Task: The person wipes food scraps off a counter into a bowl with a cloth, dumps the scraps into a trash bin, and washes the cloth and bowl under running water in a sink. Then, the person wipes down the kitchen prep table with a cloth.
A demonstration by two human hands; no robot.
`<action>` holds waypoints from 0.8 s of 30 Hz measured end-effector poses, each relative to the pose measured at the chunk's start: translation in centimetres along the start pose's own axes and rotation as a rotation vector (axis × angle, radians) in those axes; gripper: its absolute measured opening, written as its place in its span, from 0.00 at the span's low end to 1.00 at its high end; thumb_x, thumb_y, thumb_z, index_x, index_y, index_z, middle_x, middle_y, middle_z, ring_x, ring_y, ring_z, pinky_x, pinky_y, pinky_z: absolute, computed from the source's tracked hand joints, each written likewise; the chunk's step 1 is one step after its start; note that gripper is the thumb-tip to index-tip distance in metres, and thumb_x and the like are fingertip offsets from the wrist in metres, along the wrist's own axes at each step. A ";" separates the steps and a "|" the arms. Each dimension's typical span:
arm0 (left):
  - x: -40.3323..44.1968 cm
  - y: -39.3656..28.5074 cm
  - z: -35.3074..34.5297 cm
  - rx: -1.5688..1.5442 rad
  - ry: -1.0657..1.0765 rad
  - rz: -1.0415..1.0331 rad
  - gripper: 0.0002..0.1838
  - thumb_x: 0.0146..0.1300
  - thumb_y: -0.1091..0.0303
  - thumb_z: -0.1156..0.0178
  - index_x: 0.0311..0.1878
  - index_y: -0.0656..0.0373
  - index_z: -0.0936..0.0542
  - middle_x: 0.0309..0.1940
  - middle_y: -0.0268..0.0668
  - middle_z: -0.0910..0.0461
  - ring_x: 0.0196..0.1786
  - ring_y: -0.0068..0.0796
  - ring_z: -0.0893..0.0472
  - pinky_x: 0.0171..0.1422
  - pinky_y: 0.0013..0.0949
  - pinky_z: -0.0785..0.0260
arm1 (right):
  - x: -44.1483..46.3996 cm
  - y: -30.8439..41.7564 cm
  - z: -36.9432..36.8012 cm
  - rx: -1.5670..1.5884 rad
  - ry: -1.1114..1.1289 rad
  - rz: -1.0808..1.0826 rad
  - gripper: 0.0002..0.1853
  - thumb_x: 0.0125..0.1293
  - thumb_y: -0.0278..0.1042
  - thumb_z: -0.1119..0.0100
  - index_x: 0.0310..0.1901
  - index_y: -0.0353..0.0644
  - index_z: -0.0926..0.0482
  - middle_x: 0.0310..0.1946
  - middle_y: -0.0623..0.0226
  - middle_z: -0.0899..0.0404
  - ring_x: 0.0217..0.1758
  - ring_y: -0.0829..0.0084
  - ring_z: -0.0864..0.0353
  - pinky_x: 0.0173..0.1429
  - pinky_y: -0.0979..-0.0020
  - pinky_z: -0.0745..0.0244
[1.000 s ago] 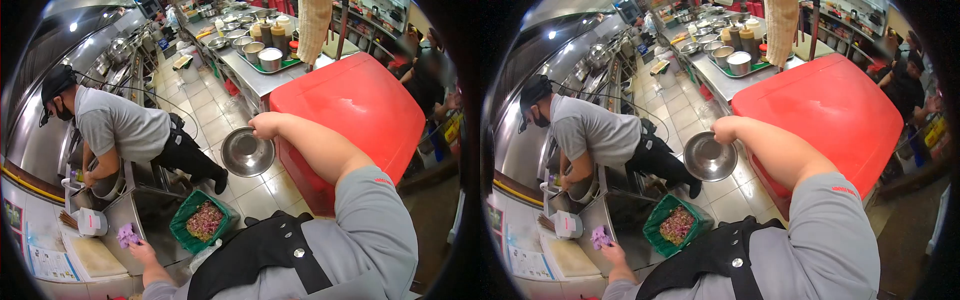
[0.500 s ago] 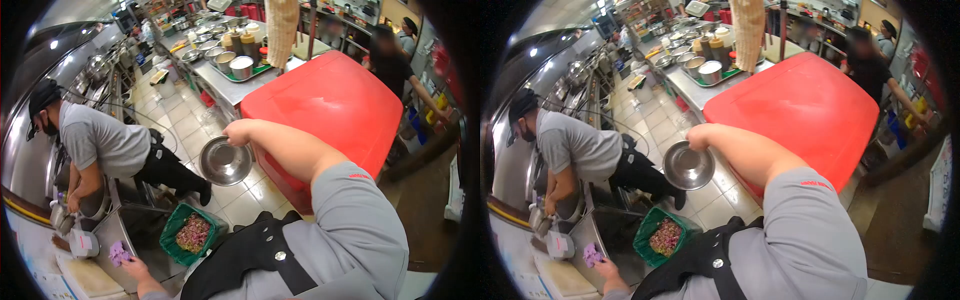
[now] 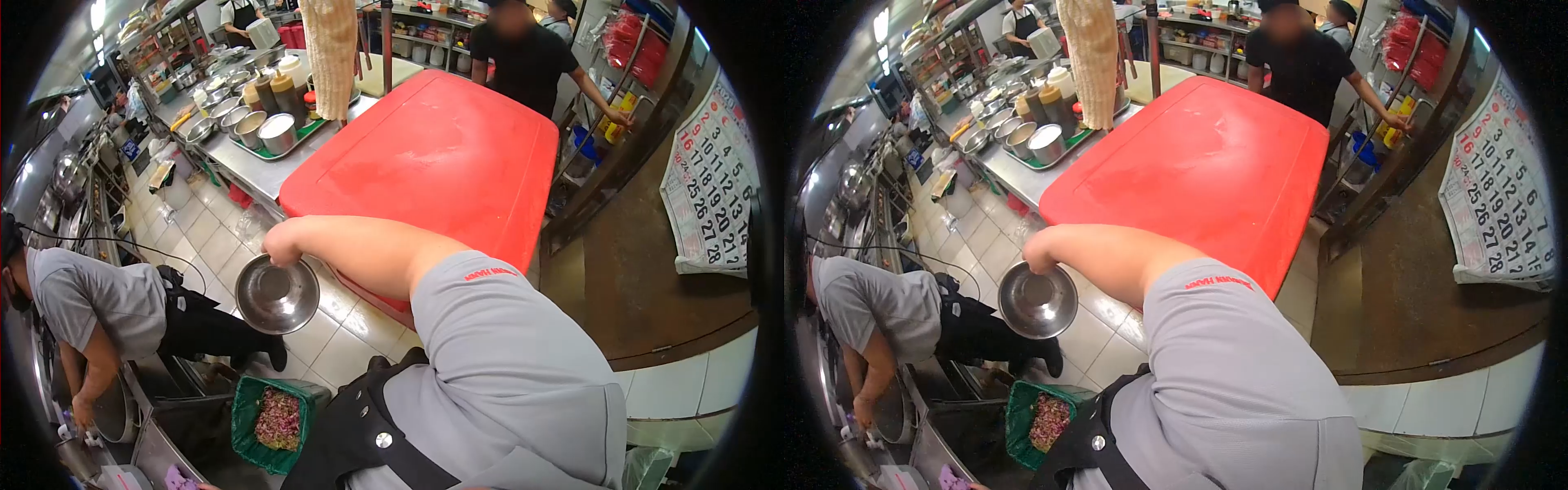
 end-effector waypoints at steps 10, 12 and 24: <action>-1.4 2.0 -2.9 -0.140 -0.021 0.383 0.28 0.59 0.49 0.40 0.47 0.70 0.25 0.29 0.56 0.21 0.26 0.58 0.20 0.27 0.57 0.27 | -0.4 0.2 0.1 0.066 0.062 -0.040 0.22 0.63 0.38 0.46 0.58 0.44 0.20 0.51 0.51 0.17 0.57 0.52 0.19 0.61 0.54 0.27; -1.6 2.1 -3.4 -0.141 -0.003 0.390 0.28 0.59 0.49 0.40 0.47 0.68 0.25 0.28 0.55 0.21 0.26 0.58 0.20 0.28 0.58 0.27 | -0.7 0.5 0.4 0.040 0.064 -0.037 0.21 0.64 0.38 0.47 0.58 0.44 0.20 0.51 0.51 0.17 0.57 0.52 0.20 0.61 0.54 0.27; -1.6 1.8 -3.0 -0.138 -0.136 0.325 0.29 0.60 0.56 0.40 0.54 0.74 0.28 0.29 0.57 0.22 0.26 0.59 0.22 0.28 0.58 0.29 | -0.4 0.5 0.0 0.079 0.044 -0.026 0.21 0.65 0.39 0.48 0.57 0.42 0.20 0.51 0.50 0.18 0.58 0.51 0.20 0.62 0.54 0.28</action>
Point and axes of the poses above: each hand's wrist, its own x-axis towards the middle knuckle, its own z-axis out of the back of the hand, y = z × x, the point moved 6 cm from there along x, towards the middle knuckle
